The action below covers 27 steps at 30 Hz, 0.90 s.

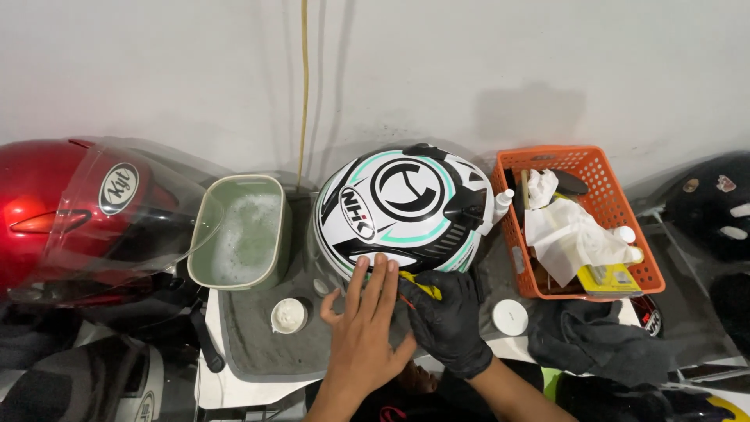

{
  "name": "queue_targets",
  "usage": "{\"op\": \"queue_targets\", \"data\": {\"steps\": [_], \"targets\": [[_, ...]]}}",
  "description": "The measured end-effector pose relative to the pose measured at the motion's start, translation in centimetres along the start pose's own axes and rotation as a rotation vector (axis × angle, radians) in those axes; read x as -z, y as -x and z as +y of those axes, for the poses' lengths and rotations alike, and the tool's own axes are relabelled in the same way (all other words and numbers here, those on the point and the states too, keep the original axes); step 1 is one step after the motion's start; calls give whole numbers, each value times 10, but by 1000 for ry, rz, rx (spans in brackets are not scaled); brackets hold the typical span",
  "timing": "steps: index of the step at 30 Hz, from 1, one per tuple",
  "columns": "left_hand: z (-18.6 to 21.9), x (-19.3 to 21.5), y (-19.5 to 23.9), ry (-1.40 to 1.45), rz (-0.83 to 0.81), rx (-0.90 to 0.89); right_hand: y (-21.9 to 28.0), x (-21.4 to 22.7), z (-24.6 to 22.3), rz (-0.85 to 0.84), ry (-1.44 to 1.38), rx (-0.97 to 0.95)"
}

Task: The person cleans a white, black, and green motorcycle helmet using a yellow cloth. They wipe the helmet's exterior, including the visor and top, while rotating it to access different areas. The person also dips the cloth into a small white container to apply a cleaning substance.

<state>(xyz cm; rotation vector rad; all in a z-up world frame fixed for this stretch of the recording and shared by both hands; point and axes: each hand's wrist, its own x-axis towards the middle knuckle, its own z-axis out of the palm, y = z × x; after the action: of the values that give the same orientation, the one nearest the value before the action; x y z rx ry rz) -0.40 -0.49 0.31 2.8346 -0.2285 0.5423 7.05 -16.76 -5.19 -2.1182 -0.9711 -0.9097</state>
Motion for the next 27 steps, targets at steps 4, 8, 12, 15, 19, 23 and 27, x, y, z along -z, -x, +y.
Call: {"op": "queue_targets", "data": {"steps": [4,8,12,15,19,23,27], "targets": [[0,0,0,-33,12,2,-9,16,2,-38,96,-63],[4,1,-2,-83,51,12,-4,24,24,7,49,-243],[4,0,-1,-60,42,12,2,20,24,37,45,-209],[5,0,-3,-63,29,13,7,10,13,-23,171,-146],[3,-1,-1,-64,38,-4,-3,11,-4,-79,145,-49],[0,5,-1,-61,21,-24,-18,24,-2,-95,159,-61],[2,4,-1,-77,52,-10,-24,37,25,-69,317,-48]]}}
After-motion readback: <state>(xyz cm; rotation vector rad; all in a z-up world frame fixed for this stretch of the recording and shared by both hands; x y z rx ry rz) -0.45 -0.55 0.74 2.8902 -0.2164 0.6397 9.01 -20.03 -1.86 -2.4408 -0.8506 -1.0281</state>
